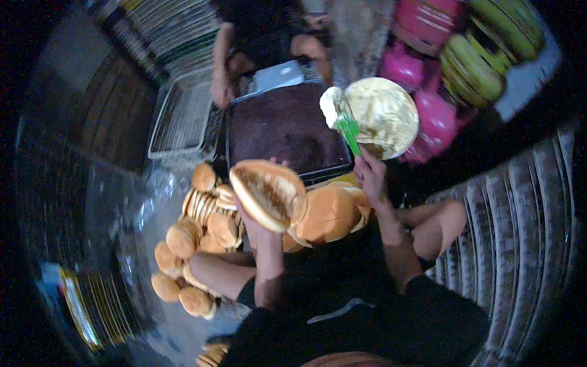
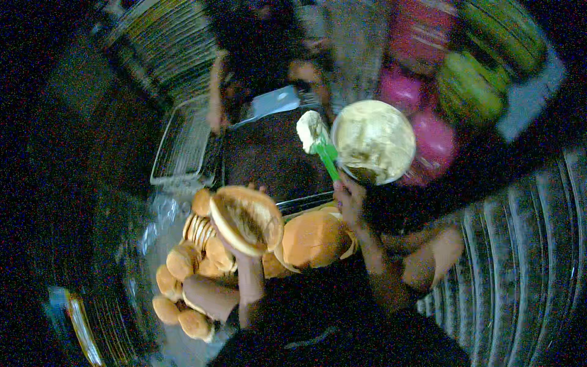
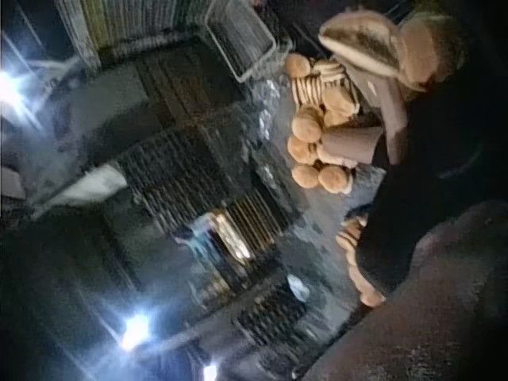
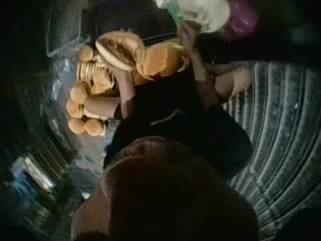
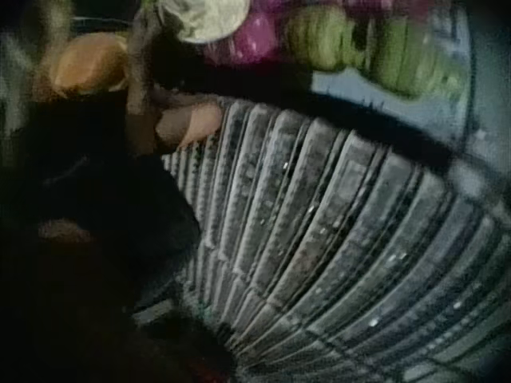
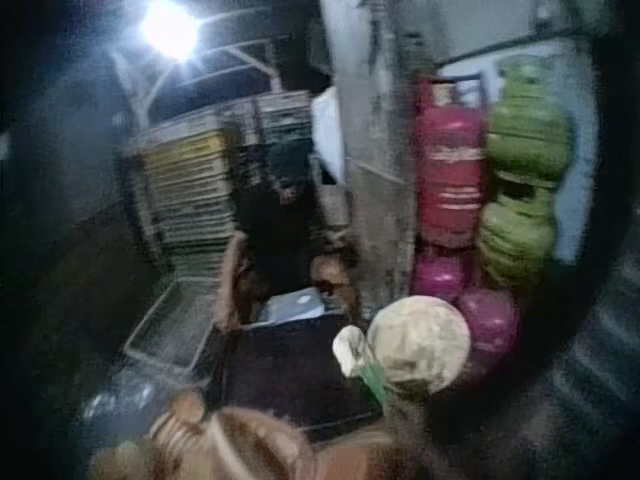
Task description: The person repeatedly scoops margarine from a tub with a green spatula and spreads it inside sliced buns. They handle buns one at a time, open them, apply the spread, and place them back on the pile. A second person in the background slices buns on a cutting board.
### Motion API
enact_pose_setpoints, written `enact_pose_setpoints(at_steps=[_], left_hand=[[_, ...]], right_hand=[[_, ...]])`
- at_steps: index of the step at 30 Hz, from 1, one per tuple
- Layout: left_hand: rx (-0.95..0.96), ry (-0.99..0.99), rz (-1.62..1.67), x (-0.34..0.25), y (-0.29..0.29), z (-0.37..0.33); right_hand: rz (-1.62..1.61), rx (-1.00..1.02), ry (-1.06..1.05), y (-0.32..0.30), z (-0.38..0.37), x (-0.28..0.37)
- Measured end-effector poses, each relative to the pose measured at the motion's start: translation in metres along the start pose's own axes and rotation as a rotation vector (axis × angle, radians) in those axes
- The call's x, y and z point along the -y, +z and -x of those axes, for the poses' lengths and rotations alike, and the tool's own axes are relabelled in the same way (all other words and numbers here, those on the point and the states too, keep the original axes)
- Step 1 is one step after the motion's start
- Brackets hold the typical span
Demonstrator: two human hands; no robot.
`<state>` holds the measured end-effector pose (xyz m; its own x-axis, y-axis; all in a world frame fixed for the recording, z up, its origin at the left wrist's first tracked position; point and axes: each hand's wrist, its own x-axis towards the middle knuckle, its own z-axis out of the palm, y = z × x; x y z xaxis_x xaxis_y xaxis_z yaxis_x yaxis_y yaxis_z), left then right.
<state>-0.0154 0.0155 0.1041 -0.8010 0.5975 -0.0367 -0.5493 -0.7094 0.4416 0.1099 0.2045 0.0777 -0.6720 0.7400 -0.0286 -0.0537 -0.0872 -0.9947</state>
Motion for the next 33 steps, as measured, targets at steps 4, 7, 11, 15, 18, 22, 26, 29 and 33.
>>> enact_pose_setpoints(at_steps=[4, 7, 11, 15, 18, 22, 26, 29, 33], left_hand=[[0.354, -0.058, 0.562, -0.018, 0.003, -0.032], [-0.183, 0.122, 0.109, -0.026, 0.008, -0.039], [0.476, 0.043, 0.27, -0.028, 0.025, -0.041], [0.574, 0.058, 0.301, -0.028, 0.041, -0.034], [0.527, 0.019, 0.292, -0.03, 0.049, -0.034], [0.455, 0.097, 0.224, -0.032, 0.053, -0.028], [0.573, 0.106, 0.267, -0.043, 0.055, -0.024], [0.478, 0.141, 0.264, -0.05, 0.055, -0.025], [0.454, 0.165, 0.273, -0.055, 0.056, -0.025]], right_hand=[[0.273, 0.224, -0.217, 0.051, 0.053, 0.049], [0.298, 0.348, -0.337, 0.075, 0.07, 0.07], [0.407, 0.368, -0.417, 0.093, 0.082, 0.084], [0.483, 0.39, -0.428, 0.099, 0.087, 0.088], [0.45, 0.422, -0.369, 0.097, 0.09, 0.088], [0.468, 0.412, -0.443, 0.097, 0.093, 0.085], [0.467, 0.437, -0.552, 0.096, 0.094, 0.08], [0.5, 0.438, -0.634, 0.091, 0.1, 0.076], [0.629, 0.481, -0.714, 0.073, 0.11, 0.075]])
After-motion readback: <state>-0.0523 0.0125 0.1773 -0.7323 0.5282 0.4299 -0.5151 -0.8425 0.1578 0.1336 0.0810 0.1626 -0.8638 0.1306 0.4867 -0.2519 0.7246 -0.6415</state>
